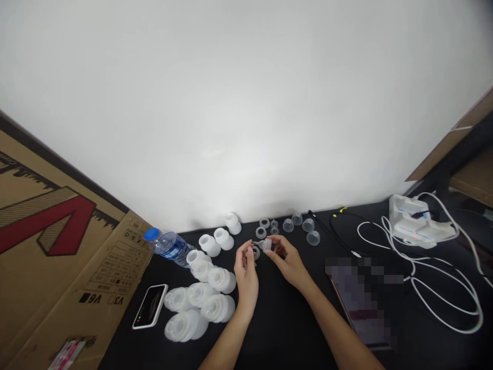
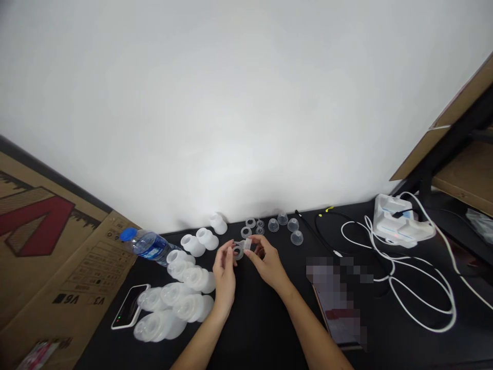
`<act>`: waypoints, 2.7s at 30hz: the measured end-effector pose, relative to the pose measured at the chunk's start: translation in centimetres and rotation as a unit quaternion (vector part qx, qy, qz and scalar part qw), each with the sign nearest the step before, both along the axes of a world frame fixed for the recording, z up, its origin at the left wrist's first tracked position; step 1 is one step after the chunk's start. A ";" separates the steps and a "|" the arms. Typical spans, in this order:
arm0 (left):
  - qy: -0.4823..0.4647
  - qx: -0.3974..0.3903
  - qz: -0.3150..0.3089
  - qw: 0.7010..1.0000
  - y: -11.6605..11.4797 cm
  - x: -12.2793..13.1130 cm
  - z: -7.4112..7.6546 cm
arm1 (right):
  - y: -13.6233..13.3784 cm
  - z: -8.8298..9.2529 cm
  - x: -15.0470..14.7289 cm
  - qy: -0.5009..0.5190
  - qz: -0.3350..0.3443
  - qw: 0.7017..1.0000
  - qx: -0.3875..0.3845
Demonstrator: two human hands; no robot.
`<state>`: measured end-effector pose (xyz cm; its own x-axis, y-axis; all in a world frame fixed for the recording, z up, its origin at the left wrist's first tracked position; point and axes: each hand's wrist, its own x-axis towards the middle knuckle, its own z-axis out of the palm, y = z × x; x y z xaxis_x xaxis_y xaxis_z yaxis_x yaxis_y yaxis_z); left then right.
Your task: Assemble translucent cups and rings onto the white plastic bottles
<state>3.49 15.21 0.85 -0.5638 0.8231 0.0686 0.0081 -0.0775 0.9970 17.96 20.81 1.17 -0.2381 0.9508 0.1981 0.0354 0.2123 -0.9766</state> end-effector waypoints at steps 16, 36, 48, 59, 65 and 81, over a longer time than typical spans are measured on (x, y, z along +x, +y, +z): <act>0.008 -0.041 -0.074 0.996 -1.3 2.0 -1.9 | 1.7 -0.8 0.7 0.071 -0.117 0.989 -0.058; -0.058 -0.001 -0.040 0.998 0.2 -0.1 -0.2 | -0.6 -0.1 -0.4 -0.084 -0.029 0.995 0.048; -0.140 0.004 -0.102 0.985 0.5 0.0 0.0 | -0.5 0.5 -0.1 -0.077 -0.017 0.994 0.074; -0.306 0.025 -0.126 0.943 0.3 0.5 0.4 | -0.8 1.3 0.5 -0.045 -0.011 0.998 0.050; -0.325 -0.012 -0.090 0.941 0.6 0.9 -0.5 | 0.1 0.9 1.0 -0.120 -0.091 0.984 0.097; -0.466 0.002 -0.149 0.872 1.8 1.9 -3.4 | 5.6 5.1 -11.6 -0.355 0.029 0.903 0.242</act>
